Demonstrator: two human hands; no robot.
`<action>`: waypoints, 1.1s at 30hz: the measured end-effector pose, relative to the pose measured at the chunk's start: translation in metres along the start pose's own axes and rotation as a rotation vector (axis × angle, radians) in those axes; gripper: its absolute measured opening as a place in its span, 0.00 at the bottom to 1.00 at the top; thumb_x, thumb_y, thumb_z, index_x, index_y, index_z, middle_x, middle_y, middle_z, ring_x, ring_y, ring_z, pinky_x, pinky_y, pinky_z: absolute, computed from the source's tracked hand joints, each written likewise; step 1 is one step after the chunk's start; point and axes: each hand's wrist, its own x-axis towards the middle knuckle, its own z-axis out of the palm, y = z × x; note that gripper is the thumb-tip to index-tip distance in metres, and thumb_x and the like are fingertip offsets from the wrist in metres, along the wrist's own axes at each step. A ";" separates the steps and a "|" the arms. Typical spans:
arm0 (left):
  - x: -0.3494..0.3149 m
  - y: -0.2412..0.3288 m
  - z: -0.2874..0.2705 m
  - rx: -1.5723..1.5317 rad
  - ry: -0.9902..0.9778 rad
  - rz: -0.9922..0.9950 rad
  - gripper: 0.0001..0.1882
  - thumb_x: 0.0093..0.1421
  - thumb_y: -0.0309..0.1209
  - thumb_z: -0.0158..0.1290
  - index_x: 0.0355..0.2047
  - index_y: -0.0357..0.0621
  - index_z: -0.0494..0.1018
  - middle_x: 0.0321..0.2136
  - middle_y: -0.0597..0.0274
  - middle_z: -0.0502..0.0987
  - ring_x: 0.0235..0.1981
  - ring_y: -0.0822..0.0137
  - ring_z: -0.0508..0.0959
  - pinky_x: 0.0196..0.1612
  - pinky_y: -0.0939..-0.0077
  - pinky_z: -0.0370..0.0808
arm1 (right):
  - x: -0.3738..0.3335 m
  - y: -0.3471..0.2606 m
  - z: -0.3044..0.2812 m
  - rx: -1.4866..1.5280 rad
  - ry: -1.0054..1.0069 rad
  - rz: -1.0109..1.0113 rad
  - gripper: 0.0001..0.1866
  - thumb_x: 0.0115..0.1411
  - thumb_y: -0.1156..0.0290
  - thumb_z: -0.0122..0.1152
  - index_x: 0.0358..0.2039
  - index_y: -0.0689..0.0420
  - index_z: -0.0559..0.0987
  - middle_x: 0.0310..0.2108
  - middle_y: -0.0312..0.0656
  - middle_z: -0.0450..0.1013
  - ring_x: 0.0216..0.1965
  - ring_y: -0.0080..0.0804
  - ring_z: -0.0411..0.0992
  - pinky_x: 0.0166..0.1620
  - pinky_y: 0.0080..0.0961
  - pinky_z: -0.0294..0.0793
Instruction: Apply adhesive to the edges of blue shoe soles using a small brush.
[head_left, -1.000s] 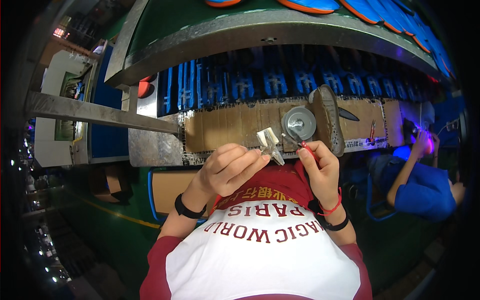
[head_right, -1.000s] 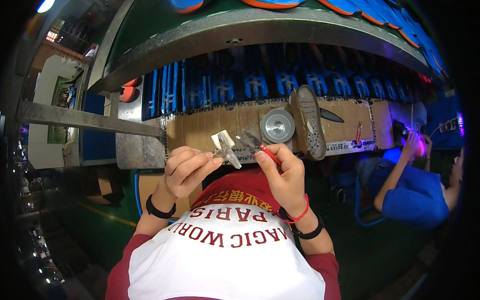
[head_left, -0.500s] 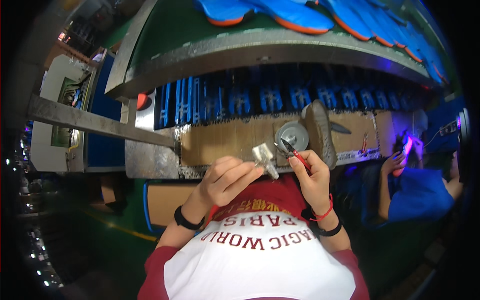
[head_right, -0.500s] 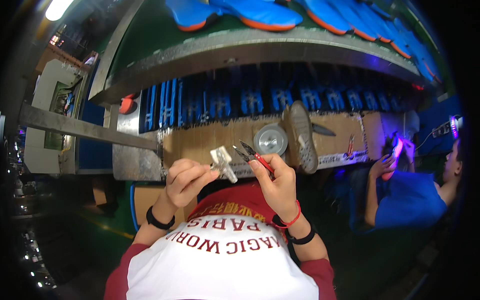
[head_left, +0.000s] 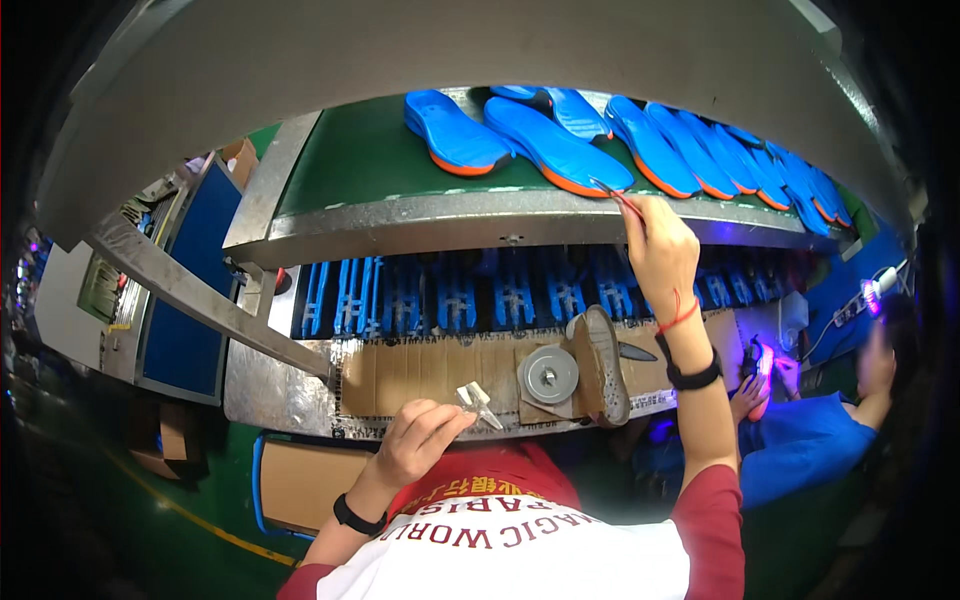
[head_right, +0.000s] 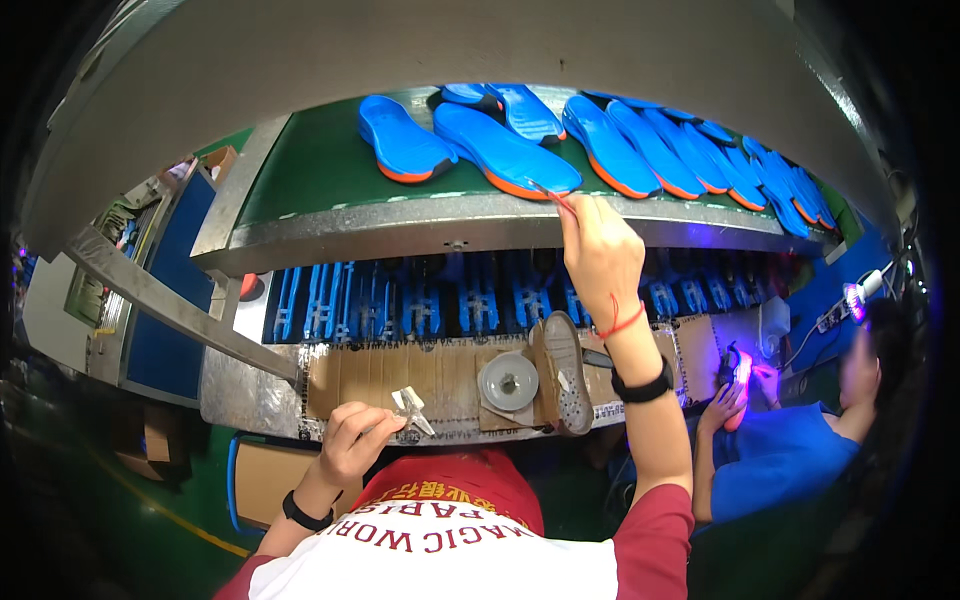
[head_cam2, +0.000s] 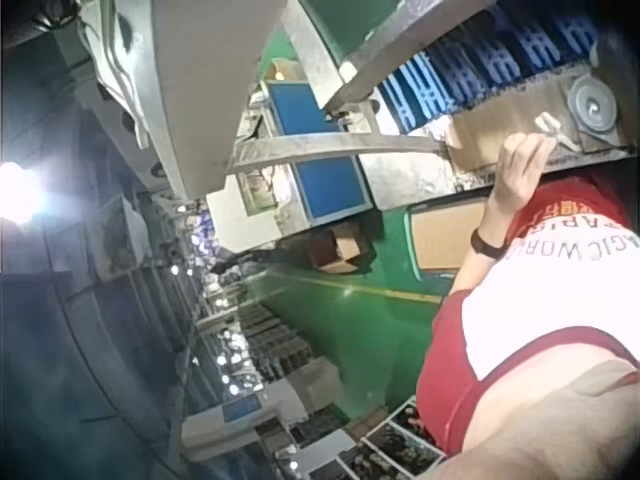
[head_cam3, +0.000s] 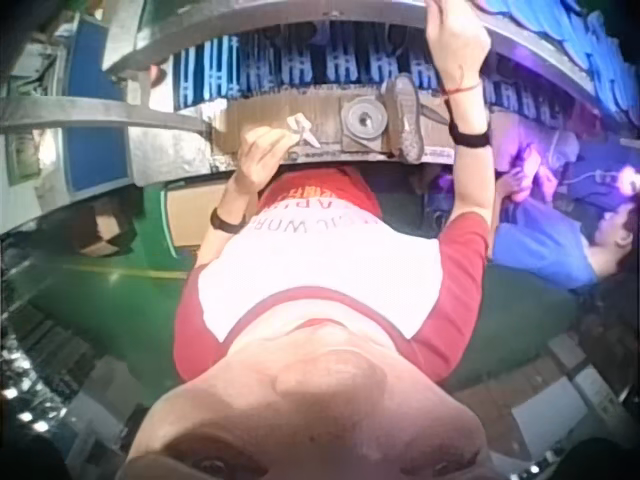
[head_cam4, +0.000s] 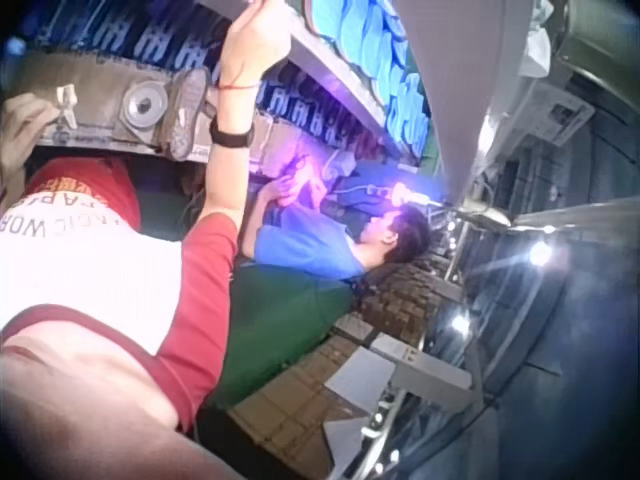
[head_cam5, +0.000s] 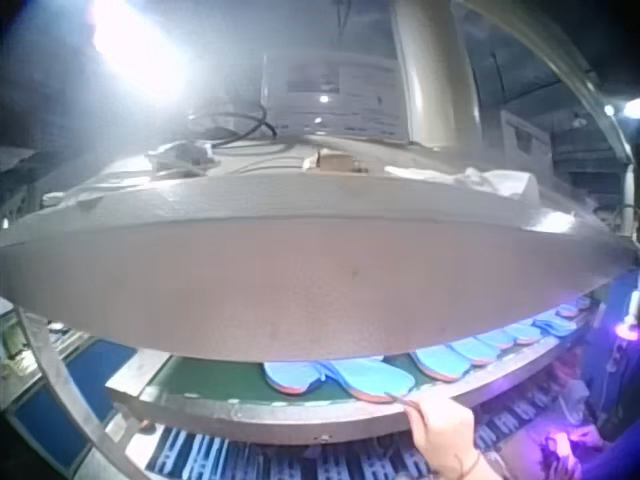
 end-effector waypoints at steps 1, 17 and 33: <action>-0.001 0.000 -0.001 0.004 0.006 0.001 0.17 0.46 0.21 0.58 0.39 0.40 0.77 0.38 0.62 0.72 0.39 0.64 0.71 0.39 0.72 0.73 | 0.010 0.004 0.008 -0.063 0.030 -0.071 0.04 0.56 0.72 0.59 0.27 0.57 0.74 0.22 0.43 0.69 0.24 0.40 0.71 0.27 0.33 0.69; -0.011 0.000 -0.005 -0.011 -0.034 -0.083 0.18 0.47 0.22 0.57 0.41 0.39 0.76 0.38 0.62 0.72 0.39 0.63 0.71 0.41 0.72 0.73 | 0.042 0.034 0.061 -0.531 -0.390 -0.351 0.06 0.52 0.74 0.53 0.29 0.61 0.77 0.38 0.46 0.69 0.33 0.35 0.71 0.39 0.31 0.66; 0.005 -0.001 0.011 -0.090 0.005 -0.006 0.18 0.47 0.22 0.56 0.41 0.37 0.76 0.38 0.61 0.73 0.40 0.63 0.71 0.42 0.71 0.73 | 0.045 0.041 0.017 -0.246 -0.463 -0.105 0.08 0.55 0.73 0.55 0.33 0.60 0.79 0.31 0.49 0.70 0.33 0.47 0.72 0.38 0.38 0.71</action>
